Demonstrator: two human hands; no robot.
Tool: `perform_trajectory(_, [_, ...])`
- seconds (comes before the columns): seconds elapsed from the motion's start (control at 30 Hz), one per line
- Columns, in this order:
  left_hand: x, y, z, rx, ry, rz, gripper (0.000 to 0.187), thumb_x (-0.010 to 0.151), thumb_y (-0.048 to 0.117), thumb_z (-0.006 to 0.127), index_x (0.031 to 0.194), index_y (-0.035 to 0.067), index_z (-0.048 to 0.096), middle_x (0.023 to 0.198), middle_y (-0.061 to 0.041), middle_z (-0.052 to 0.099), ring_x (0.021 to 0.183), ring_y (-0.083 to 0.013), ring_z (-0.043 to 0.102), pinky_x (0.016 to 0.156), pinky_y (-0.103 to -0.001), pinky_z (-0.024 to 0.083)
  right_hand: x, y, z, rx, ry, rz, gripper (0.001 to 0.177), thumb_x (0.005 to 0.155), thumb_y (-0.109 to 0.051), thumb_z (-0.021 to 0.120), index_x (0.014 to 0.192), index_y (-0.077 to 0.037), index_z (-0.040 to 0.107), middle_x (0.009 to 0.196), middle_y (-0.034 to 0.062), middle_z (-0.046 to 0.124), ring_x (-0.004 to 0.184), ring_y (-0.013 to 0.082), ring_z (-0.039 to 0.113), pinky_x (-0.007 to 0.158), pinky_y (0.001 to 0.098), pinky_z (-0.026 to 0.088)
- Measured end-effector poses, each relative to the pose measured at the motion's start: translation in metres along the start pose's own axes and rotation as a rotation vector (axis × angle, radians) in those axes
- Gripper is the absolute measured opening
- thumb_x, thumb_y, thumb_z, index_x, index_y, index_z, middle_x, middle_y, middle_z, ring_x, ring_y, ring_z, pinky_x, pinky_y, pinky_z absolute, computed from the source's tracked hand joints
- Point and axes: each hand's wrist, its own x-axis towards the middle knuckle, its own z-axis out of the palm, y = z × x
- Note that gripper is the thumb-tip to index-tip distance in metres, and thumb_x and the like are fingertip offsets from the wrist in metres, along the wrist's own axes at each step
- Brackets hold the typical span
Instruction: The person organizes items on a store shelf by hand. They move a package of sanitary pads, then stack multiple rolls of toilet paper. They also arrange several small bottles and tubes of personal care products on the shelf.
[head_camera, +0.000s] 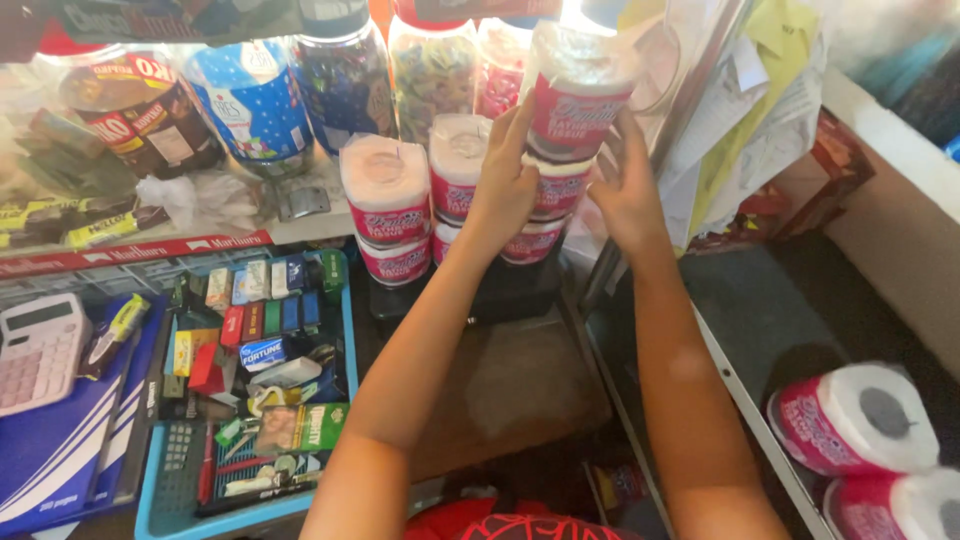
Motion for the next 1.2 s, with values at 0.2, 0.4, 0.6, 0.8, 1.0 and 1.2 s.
perform_trajectory(0.2, [0.007,0.01,-0.005,-0.132,-0.044,-0.212,0.078,0.083,-0.012,0.044,0.159,0.007,0.034,0.155,-0.019,0.041,0.141,-0.0318,0.049,0.104,-0.032,0.047,0.002,-0.01,0.01,0.09,-0.005,0.079,0.086,0.091,0.011,0.054,0.166,-0.005,0.016,0.168,0.0204,0.029,0.157,0.0351,0.035,0.128,0.0444,0.036])
perform_trajectory(0.4, [-0.004,-0.01,0.005,0.052,0.026,-0.038,0.076,0.089,-0.01,0.052,0.161,0.002,0.031,0.157,-0.022,0.039,0.147,-0.0367,0.042,0.119,-0.036,0.038,-0.006,-0.015,0.01,-0.031,0.004,0.051,0.087,0.09,0.011,0.054,0.166,-0.007,0.015,0.169,0.0232,0.028,0.157,0.0378,0.033,0.128,0.0454,0.034])
perform_trajectory(0.6, [-0.017,0.078,0.012,0.133,0.202,0.132,0.067,0.096,-0.005,0.051,0.16,0.006,0.037,0.157,-0.015,0.039,0.151,-0.0317,0.04,0.13,-0.04,0.032,-0.05,-0.052,0.002,-0.052,0.054,0.034,0.086,0.087,0.008,0.052,0.166,-0.004,0.019,0.168,0.0213,0.029,0.158,0.0349,0.032,0.129,0.0467,0.031])
perform_trajectory(0.8, [-0.049,0.11,0.063,-0.007,0.07,0.172,0.058,0.1,-0.004,0.052,0.156,0.006,0.042,0.156,-0.014,0.044,0.147,-0.0315,0.044,0.127,-0.039,0.035,-0.128,-0.087,-0.02,-0.189,0.322,-0.021,0.08,0.094,0.009,0.055,0.167,-0.005,0.024,0.173,0.014,0.029,0.161,0.0309,0.034,0.133,0.0438,0.029])
perform_trajectory(1.0, [-0.078,0.117,0.134,-0.301,-0.187,0.051,0.064,0.092,-0.008,0.054,0.153,0.006,0.044,0.156,-0.018,0.045,0.149,-0.0371,0.044,0.128,-0.042,0.036,-0.208,-0.106,-0.052,-0.443,0.715,0.053,0.085,0.093,0.012,0.055,0.169,-0.007,0.021,0.177,0.0116,0.024,0.164,0.0293,0.029,0.135,0.0443,0.026])
perform_trajectory(1.2, [-0.119,0.105,0.217,-0.497,-0.502,-0.059,0.072,0.083,-0.009,0.056,0.152,0.005,0.042,0.151,-0.02,0.047,0.147,-0.0368,0.044,0.124,-0.041,0.035,-0.28,-0.124,-0.062,-0.51,0.912,0.196,0.075,0.096,0.009,0.057,0.163,-0.006,0.029,0.163,0.0138,0.035,0.15,0.0277,0.041,0.126,0.0416,0.038])
